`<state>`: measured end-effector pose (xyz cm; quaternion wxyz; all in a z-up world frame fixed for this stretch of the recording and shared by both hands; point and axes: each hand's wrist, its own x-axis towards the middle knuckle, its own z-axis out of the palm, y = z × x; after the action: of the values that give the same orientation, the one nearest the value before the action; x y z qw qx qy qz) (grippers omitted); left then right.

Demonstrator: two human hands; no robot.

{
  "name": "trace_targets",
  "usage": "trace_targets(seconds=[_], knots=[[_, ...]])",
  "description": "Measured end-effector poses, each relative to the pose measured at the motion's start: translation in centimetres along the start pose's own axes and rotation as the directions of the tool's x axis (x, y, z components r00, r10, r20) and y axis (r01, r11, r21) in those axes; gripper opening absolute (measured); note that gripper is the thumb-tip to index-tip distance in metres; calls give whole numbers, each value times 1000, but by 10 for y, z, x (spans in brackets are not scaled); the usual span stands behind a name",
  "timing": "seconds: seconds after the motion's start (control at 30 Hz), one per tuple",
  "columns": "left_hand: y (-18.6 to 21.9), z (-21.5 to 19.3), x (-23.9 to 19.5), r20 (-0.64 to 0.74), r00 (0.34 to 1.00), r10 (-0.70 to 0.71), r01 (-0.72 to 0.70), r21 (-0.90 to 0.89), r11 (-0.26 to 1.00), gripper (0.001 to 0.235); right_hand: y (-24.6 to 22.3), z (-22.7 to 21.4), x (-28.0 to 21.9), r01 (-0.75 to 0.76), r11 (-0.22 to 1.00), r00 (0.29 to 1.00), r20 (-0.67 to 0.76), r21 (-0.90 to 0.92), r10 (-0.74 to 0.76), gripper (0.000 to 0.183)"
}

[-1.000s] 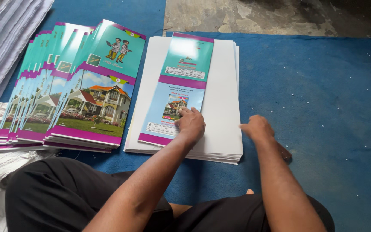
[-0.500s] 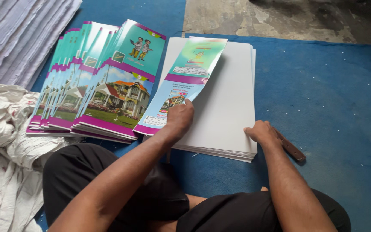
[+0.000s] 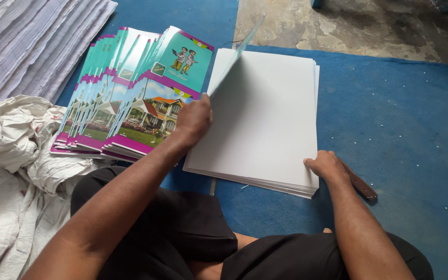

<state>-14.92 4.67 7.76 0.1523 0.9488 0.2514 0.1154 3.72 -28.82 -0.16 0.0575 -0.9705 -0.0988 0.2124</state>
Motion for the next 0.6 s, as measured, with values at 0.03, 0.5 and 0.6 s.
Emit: trace_targets(seconds=[0.03,0.5,0.6], knots=[[-3,-8,0,-19,1000,-3,3,-7,1000,35,0,2,2,-4,1000,1000,-4,-7,4,56],[-59,-37,23,-38,970,-241,237,-79,968,30,1,5,1,14,1000,1000,-10,18,-14,51],[-87,-40,30,-43,955,-294,286,-132,949,31,3,5,6,23,1000,1000,-9,16,-23,52]])
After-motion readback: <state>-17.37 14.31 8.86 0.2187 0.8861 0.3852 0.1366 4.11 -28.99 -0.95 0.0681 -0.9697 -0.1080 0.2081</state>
